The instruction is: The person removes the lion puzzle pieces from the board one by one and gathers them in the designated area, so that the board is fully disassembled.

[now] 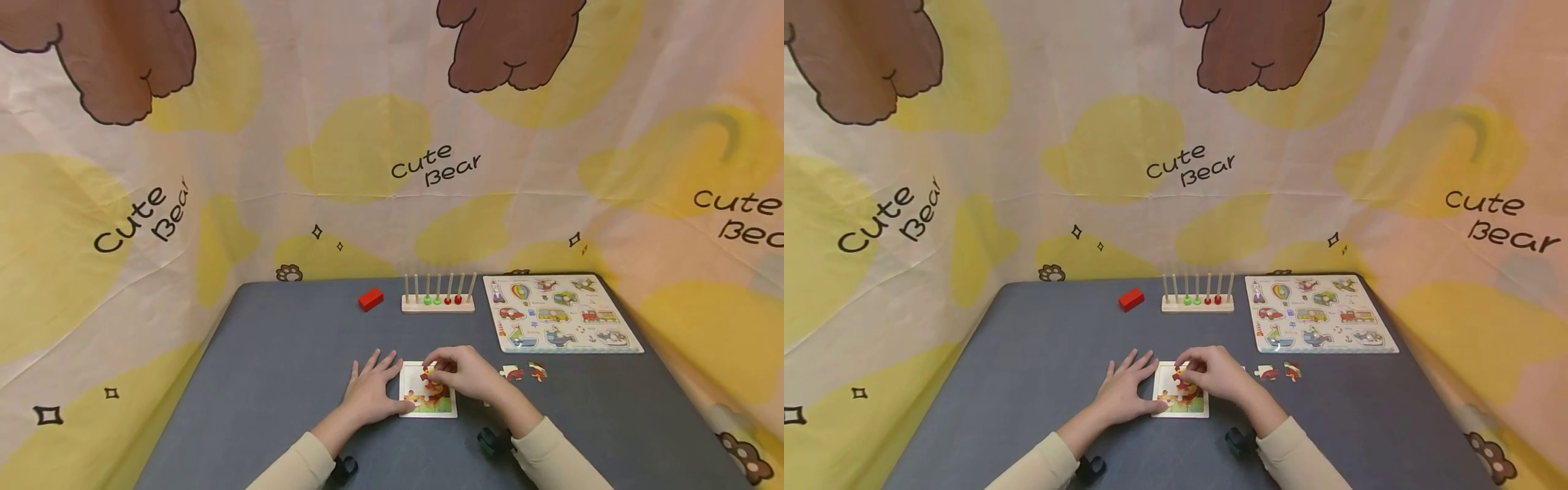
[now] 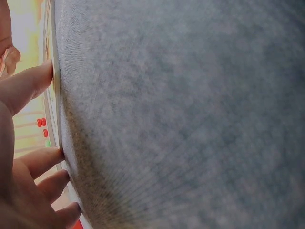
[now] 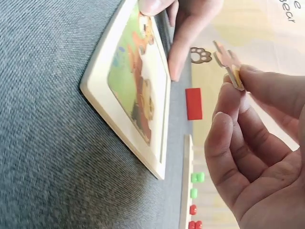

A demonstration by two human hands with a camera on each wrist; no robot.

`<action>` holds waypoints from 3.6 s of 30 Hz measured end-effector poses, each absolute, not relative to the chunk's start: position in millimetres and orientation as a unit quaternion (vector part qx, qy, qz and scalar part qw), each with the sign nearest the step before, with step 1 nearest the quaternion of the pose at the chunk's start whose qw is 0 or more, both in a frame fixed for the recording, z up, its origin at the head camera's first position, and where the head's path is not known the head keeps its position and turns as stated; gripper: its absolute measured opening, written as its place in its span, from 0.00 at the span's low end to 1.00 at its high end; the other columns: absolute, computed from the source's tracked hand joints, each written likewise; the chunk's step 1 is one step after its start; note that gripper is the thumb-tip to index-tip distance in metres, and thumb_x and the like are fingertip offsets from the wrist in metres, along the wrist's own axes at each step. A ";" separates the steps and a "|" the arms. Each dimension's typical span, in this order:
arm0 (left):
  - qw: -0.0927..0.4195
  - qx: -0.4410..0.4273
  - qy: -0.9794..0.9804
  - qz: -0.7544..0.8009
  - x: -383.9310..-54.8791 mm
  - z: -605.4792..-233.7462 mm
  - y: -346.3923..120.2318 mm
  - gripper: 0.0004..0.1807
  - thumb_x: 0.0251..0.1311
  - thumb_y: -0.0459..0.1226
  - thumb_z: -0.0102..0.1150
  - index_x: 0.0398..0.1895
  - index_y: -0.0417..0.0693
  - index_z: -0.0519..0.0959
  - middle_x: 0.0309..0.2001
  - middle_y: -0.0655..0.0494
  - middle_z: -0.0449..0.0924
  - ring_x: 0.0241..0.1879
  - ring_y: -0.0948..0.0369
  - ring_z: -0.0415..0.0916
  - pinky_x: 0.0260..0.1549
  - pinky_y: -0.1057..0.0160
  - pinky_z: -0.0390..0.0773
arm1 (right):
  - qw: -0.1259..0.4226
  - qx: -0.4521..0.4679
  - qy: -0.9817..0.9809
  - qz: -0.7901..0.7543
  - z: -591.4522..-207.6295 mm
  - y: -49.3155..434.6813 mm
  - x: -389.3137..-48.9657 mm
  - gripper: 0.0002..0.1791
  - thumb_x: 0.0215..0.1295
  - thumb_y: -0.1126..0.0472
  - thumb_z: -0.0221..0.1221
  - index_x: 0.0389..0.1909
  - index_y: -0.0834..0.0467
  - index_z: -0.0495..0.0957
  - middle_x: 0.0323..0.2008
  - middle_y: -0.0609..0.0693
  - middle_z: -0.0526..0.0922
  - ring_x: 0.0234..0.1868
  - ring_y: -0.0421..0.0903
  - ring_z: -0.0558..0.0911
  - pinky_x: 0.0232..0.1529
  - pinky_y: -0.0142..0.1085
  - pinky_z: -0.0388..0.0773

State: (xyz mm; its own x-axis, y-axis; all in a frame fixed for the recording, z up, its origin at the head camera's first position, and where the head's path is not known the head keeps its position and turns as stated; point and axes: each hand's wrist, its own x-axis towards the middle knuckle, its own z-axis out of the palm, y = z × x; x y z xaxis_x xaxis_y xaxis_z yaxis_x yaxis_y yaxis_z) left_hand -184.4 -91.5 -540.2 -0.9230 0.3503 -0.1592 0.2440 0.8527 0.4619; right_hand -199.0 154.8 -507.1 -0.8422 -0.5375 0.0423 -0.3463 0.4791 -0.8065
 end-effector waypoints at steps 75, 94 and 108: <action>0.110 0.168 0.955 0.220 -184.0 -542.7 -92.0 0.51 0.48 0.66 0.69 0.75 0.55 0.68 0.78 0.56 0.60 0.80 0.46 0.46 0.70 0.26 0.41 | 0.054 -0.146 0.885 -0.438 -519.8 278.7 -172.5 0.11 0.66 0.58 0.67 0.46 0.58 0.85 0.29 0.44 0.84 0.26 0.35 0.77 0.27 0.31 0.72; 0.107 0.168 0.955 0.219 -184.8 -540.5 -91.6 0.50 0.48 0.65 0.69 0.75 0.55 0.68 0.78 0.56 0.59 0.80 0.46 0.46 0.70 0.27 0.41 | 0.114 -0.118 0.890 -0.426 -530.2 299.7 -162.1 0.11 0.64 0.57 0.68 0.43 0.59 0.84 0.30 0.46 0.87 0.29 0.38 0.82 0.29 0.31 0.77; 0.112 0.166 0.955 0.219 -184.5 -545.7 -91.6 0.51 0.48 0.66 0.68 0.75 0.57 0.67 0.78 0.57 0.59 0.80 0.47 0.45 0.71 0.27 0.40 | 0.095 -0.086 0.915 -0.383 -536.6 297.1 -164.0 0.11 0.59 0.54 0.72 0.35 0.56 0.83 0.26 0.45 0.82 0.24 0.37 0.78 0.27 0.31 0.75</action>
State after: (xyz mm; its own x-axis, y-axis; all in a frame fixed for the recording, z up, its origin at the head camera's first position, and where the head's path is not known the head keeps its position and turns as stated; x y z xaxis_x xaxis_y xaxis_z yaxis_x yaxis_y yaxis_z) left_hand -184.5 -91.6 -545.7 -0.9199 0.3658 -0.1412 0.2678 0.8492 0.4550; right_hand -164.0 297.1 -536.6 -0.9674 -0.2291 -0.1075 -0.0843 0.6921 -0.7168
